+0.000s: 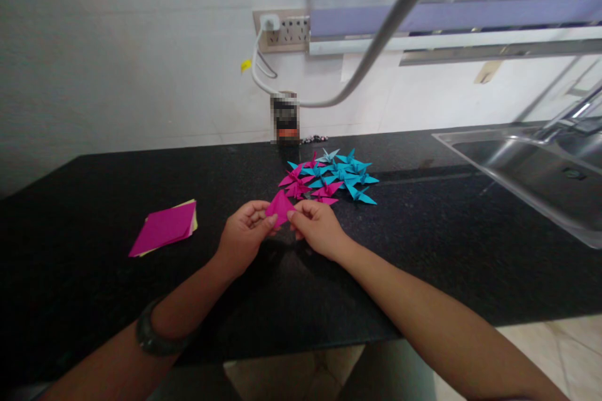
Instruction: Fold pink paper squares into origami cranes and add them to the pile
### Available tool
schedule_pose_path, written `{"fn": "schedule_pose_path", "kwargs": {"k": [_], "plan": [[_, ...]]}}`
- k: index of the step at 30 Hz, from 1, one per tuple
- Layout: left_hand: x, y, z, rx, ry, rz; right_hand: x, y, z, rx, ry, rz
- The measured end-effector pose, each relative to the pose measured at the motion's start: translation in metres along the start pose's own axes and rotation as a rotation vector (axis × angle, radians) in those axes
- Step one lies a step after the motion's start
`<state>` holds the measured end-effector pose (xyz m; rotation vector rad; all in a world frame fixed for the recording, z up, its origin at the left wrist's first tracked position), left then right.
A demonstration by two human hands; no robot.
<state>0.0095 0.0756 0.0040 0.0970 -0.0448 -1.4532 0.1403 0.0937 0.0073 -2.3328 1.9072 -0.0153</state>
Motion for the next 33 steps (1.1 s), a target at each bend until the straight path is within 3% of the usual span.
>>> {"fn": "schedule_pose_path", "kwargs": {"k": [6, 13, 18, 22, 28, 33], "plan": [[-0.003, -0.005, -0.005, 0.003, -0.055, 0.007, -0.001, 0.003, 0.002, 0.024, -0.023, -0.033], [0.002, 0.003, -0.012, 0.324, -0.275, -0.04, -0.001, -0.005, -0.01, 0.13, -0.224, 0.044], [0.001, 0.006, -0.012, 0.382, -0.272, -0.072, -0.002, -0.003, -0.01, 0.127, -0.269, 0.007], [0.0, 0.003, -0.014, 0.365, -0.246, -0.015, -0.003, -0.01, -0.005, 0.175, -0.262, 0.141], [0.005, 0.01, -0.016, 0.36, -0.222, -0.042, 0.006, -0.014, -0.023, 0.461, -0.518, 0.285], [0.006, 0.011, -0.017, 0.402, -0.222, -0.031, 0.007, -0.014, -0.028, 0.487, -0.551, 0.286]]}}
Point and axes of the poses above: each hand's wrist, its own x-axis away from the middle knuckle, its own y-axis out of the palm, z = x × y, the point moved 7 cm from there along -x, towards the middle knuckle, and after that the axes turned 5 degrees about z, right-handed, at the moved point
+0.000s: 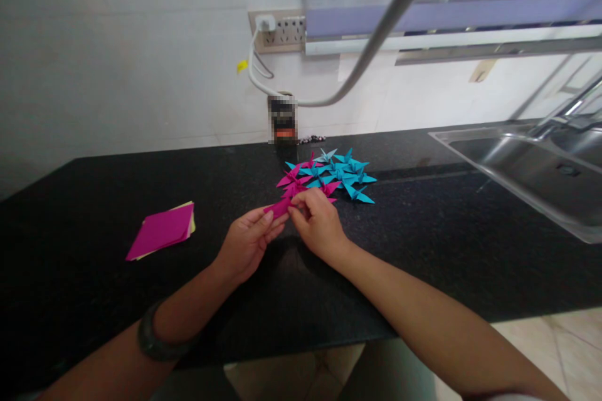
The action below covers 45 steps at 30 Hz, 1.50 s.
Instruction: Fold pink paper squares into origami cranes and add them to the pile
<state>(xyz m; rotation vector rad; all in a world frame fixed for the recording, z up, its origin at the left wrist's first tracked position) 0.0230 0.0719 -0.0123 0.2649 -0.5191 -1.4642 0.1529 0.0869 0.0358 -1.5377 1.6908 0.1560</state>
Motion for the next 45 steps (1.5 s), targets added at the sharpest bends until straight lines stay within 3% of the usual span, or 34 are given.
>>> {"fn": "schedule_pose_path", "kwargs": {"k": [10, 15, 22, 26, 30, 33, 38, 45], "plan": [[0.0, 0.001, 0.0, -0.077, 0.021, -0.01, -0.001, 0.003, 0.007, -0.06, 0.063, -0.025], [-0.003, -0.003, -0.003, -0.125, -0.007, 0.017, -0.002, 0.001, -0.006, -0.081, -0.082, -0.057], [-0.001, 0.0, -0.004, -0.118, -0.033, -0.061, 0.002, 0.003, -0.02, -0.095, -0.271, -0.096], [0.0, 0.004, -0.004, -0.105, -0.062, -0.079, 0.003, 0.002, -0.021, -0.057, -0.297, -0.109], [-0.001, 0.004, 0.002, -0.036, -0.054, -0.065, 0.007, 0.004, -0.027, -0.02, -0.333, -0.226], [-0.002, 0.001, 0.005, 0.02, -0.063, -0.046, 0.008, 0.007, -0.028, -0.048, -0.308, -0.278], [-0.003, 0.002, 0.007, 0.134, -0.096, -0.111, 0.004, 0.005, -0.023, -0.156, -0.186, -0.168], [-0.002, 0.007, 0.008, 0.171, -0.102, -0.182, 0.004, 0.002, -0.025, -0.226, -0.134, -0.129]]}}
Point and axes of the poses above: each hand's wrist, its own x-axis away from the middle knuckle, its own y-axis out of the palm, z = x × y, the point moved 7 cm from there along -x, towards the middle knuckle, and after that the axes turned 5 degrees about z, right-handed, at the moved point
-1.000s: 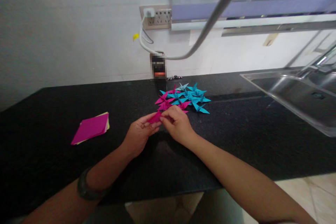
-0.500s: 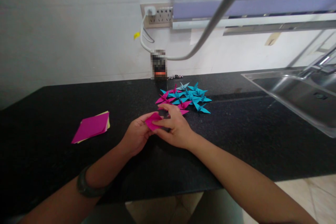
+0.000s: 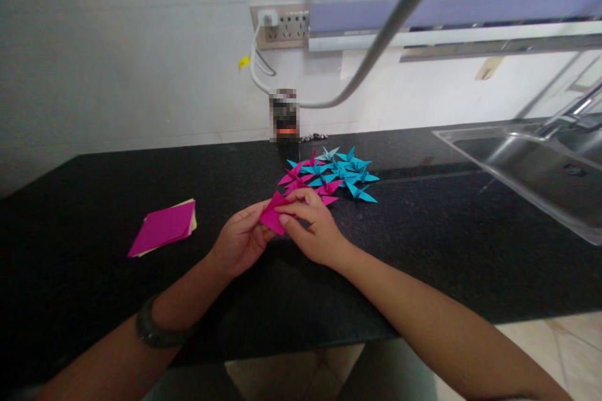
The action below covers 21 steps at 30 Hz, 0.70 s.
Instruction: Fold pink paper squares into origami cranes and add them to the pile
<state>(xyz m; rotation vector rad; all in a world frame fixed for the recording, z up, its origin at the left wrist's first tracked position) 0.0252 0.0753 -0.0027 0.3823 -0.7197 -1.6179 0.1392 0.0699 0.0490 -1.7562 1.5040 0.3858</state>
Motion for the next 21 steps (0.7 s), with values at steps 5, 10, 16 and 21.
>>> {"fn": "schedule_pose_path", "kwargs": {"k": [5, 10, 16, 21], "plan": [[0.003, 0.007, 0.0, -0.102, 0.07, -0.08, 0.002, 0.001, -0.001, 0.018, 0.004, -0.013], [0.003, 0.006, 0.0, -0.144, 0.097, -0.065, 0.004, 0.005, -0.004, 0.077, -0.064, -0.047], [0.0, -0.001, -0.003, -0.111, 0.05, 0.009, 0.003, 0.003, 0.007, 0.056, 0.034, -0.036], [0.001, 0.002, -0.002, -0.153, 0.076, -0.026, 0.002, 0.002, 0.003, 0.06, 0.004, -0.029]]}}
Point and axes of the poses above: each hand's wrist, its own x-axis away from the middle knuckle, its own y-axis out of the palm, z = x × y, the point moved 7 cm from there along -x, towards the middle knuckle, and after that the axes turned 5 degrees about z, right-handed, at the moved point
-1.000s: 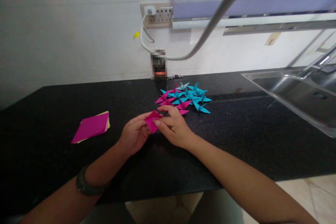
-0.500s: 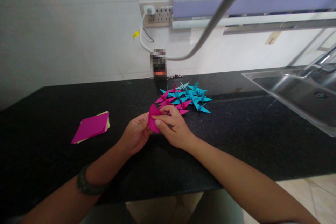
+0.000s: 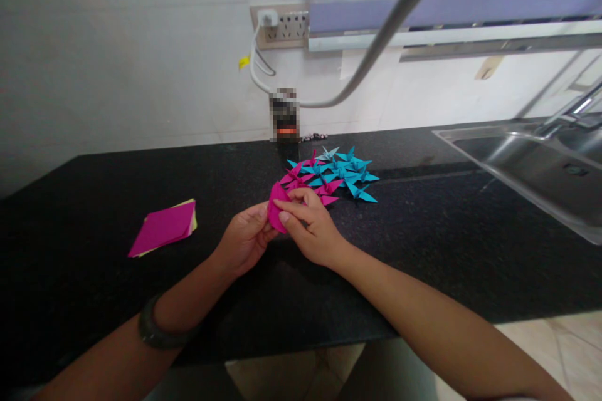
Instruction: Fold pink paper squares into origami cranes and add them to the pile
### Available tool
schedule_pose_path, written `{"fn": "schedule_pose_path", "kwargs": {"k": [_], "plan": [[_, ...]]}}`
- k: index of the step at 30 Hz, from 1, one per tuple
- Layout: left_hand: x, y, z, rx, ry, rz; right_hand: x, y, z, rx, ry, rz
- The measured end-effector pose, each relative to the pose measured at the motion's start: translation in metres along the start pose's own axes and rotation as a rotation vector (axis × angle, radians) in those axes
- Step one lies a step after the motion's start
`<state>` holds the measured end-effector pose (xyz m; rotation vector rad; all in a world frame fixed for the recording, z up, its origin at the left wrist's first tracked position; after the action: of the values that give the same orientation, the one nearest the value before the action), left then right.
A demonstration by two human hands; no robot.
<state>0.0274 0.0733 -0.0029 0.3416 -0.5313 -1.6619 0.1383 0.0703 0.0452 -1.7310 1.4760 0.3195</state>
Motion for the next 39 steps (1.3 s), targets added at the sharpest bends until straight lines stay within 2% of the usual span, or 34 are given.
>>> {"fn": "schedule_pose_path", "kwargs": {"k": [7, 12, 15, 17, 19, 21, 26, 39], "plan": [[-0.001, 0.0, 0.002, -0.048, 0.029, 0.02, 0.002, 0.003, -0.006, 0.059, -0.078, -0.035], [-0.001, -0.002, 0.003, -0.085, 0.022, 0.07, 0.001, 0.001, -0.007, 0.053, -0.055, -0.025], [0.0, -0.003, 0.001, -0.122, -0.002, 0.089, -0.001, -0.006, -0.001, -0.008, 0.027, 0.09], [0.001, -0.004, 0.001, -0.161, -0.012, 0.11, 0.0, -0.01, 0.011, -0.062, 0.151, 0.168], [0.002, -0.005, 0.0, -0.2, -0.022, 0.122, 0.002, -0.006, 0.024, -0.124, 0.291, 0.152], [0.003, -0.004, 0.0, -0.233, -0.035, 0.117, 0.002, 0.001, 0.03, -0.124, 0.342, 0.081], [0.003, -0.002, -0.002, -0.279, -0.055, 0.08, -0.001, 0.0, 0.025, -0.056, 0.3, 0.04], [0.004, -0.001, -0.001, -0.391, -0.059, 0.103, 0.0, 0.0, 0.027, -0.051, 0.37, 0.053]]}}
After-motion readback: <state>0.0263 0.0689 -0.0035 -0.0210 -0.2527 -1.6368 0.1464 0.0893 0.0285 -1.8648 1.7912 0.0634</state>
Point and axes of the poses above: each hand's wrist, its own x-axis away from the middle knuckle, its own y-axis out of the palm, z = x × y, the point moved 7 cm from there along -x, towards the middle knuckle, and after that the axes turned 5 degrees about z, right-handed, at the moved point
